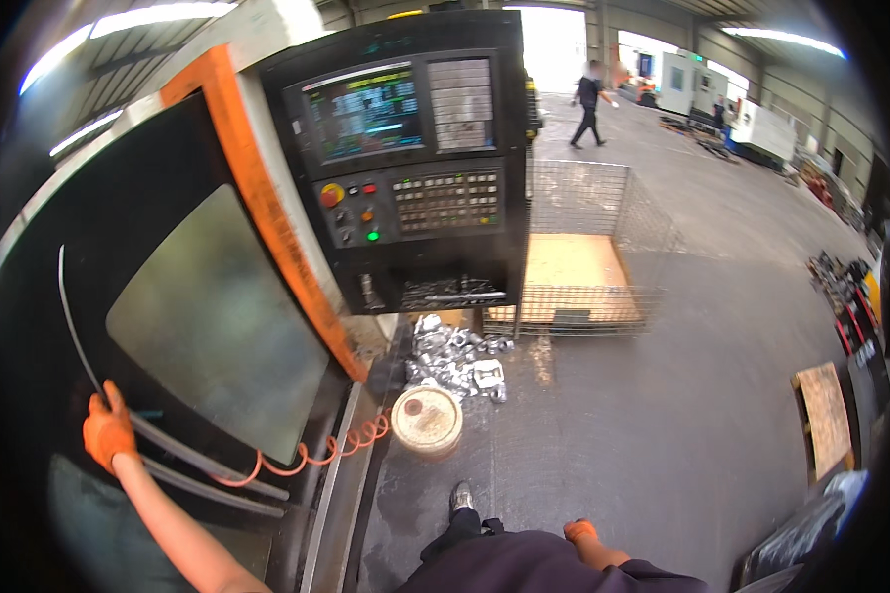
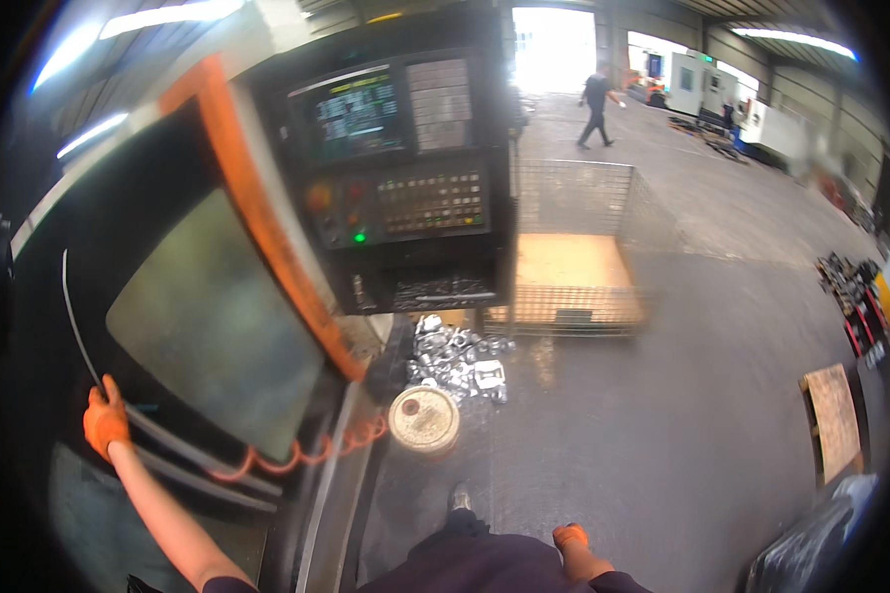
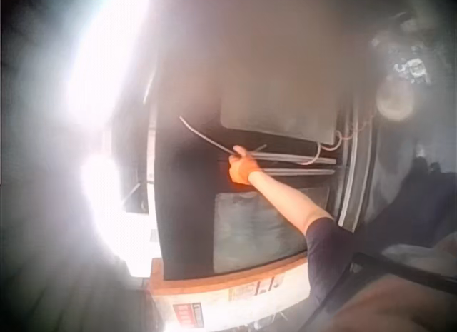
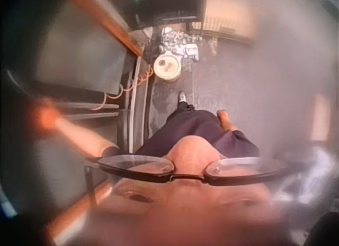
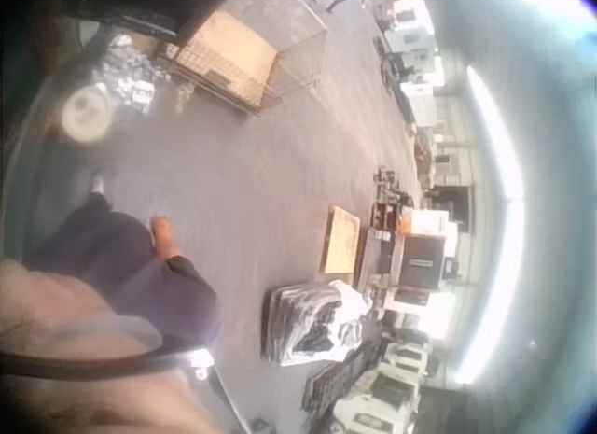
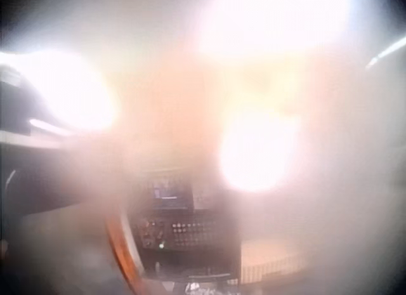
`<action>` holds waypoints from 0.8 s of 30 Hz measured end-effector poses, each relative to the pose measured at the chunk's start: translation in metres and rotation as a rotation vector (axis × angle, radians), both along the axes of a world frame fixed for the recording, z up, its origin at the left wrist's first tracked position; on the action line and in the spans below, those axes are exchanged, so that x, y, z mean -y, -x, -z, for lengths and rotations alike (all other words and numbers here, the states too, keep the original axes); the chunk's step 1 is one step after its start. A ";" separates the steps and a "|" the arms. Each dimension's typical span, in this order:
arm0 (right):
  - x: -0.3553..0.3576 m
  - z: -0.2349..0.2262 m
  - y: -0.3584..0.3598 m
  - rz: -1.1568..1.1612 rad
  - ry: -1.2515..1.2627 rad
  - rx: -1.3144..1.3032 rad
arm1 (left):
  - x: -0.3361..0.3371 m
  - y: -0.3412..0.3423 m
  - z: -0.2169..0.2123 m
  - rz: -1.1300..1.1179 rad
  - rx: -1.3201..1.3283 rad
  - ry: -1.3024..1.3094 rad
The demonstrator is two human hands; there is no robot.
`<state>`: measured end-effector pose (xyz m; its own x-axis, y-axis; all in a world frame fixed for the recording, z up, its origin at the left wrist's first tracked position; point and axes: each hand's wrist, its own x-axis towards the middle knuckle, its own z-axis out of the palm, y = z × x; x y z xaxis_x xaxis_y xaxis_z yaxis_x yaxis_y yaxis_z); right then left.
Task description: The person secures a metal part in a vise using a wrench, then closes the machine door and operates the CNC control panel. The person later opens the door and removes the part from the vise.
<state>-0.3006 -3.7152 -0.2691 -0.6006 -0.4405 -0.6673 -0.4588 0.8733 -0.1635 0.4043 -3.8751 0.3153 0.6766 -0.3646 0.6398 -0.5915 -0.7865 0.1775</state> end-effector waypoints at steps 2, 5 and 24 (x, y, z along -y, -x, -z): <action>-0.001 0.012 0.004 -0.002 -0.012 0.032 | 0.004 -0.013 0.004 0.015 -0.007 -0.011; -0.007 0.028 0.009 0.027 -0.025 0.082 | 0.005 -0.010 0.001 0.036 -0.010 -0.016; -0.004 -0.018 -0.007 0.105 0.000 0.099 | 0.011 -0.025 0.010 0.075 0.046 0.043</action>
